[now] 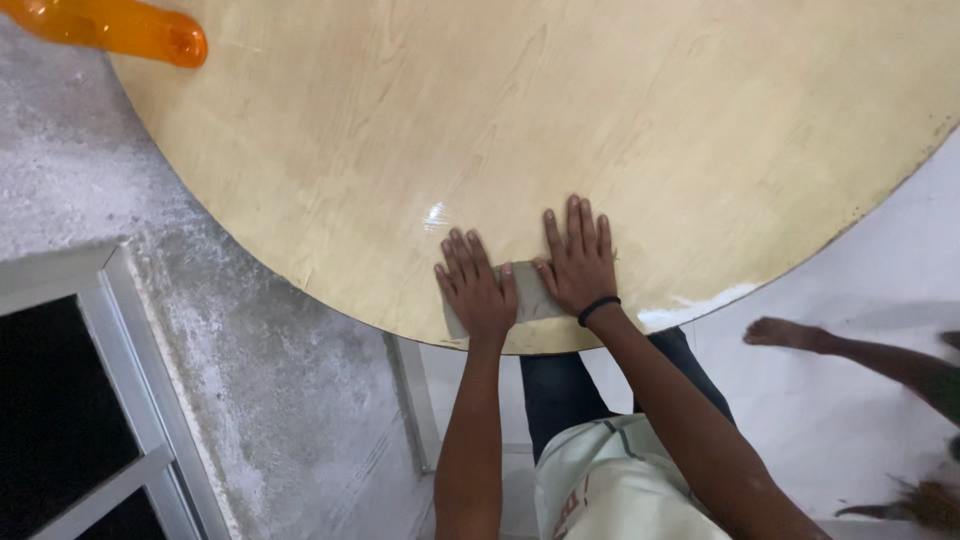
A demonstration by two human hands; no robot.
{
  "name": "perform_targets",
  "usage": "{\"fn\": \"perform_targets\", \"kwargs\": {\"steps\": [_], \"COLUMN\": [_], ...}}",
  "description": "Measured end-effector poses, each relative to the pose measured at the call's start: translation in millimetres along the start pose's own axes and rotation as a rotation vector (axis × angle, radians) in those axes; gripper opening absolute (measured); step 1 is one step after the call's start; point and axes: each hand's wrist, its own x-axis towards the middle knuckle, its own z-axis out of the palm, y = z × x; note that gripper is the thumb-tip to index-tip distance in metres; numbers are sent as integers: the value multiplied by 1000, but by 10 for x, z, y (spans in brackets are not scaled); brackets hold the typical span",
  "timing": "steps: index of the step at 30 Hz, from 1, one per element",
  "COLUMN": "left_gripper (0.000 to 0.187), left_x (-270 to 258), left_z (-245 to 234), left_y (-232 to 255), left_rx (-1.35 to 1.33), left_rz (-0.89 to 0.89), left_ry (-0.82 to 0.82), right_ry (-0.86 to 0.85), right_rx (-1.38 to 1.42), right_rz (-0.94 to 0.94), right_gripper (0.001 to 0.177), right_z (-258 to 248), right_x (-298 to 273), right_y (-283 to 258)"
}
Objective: The person sands a large circular wooden tabletop using a sanding block held with both hands. They move the block across the surface in circular and linear motions, covering different areas of the table.
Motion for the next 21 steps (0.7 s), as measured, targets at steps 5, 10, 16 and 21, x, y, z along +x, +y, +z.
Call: {"fn": "perform_targets", "kwargs": {"steps": [5, 10, 16, 21], "left_gripper": [73, 77, 79, 83], "left_x": [-23, 229, 1240, 2102], "left_z": [-1, -60, -125, -184], "left_y": [-44, -105, -589, -1083], "left_rx": [-9, -30, -71, -93], "left_rz": [15, 118, 215, 189], "left_ry": [-8, 42, 50, 173], "right_ry": [29, 96, 174, 213], "right_rx": [87, -6, -38, -52], "right_rz": [4, 71, 197, 123], "right_gripper": [74, 71, 69, 72], "right_z": [10, -5, 43, -72], "right_x": [18, 297, 1094, 2194], "right_y": [-32, -111, -425, -737]}}
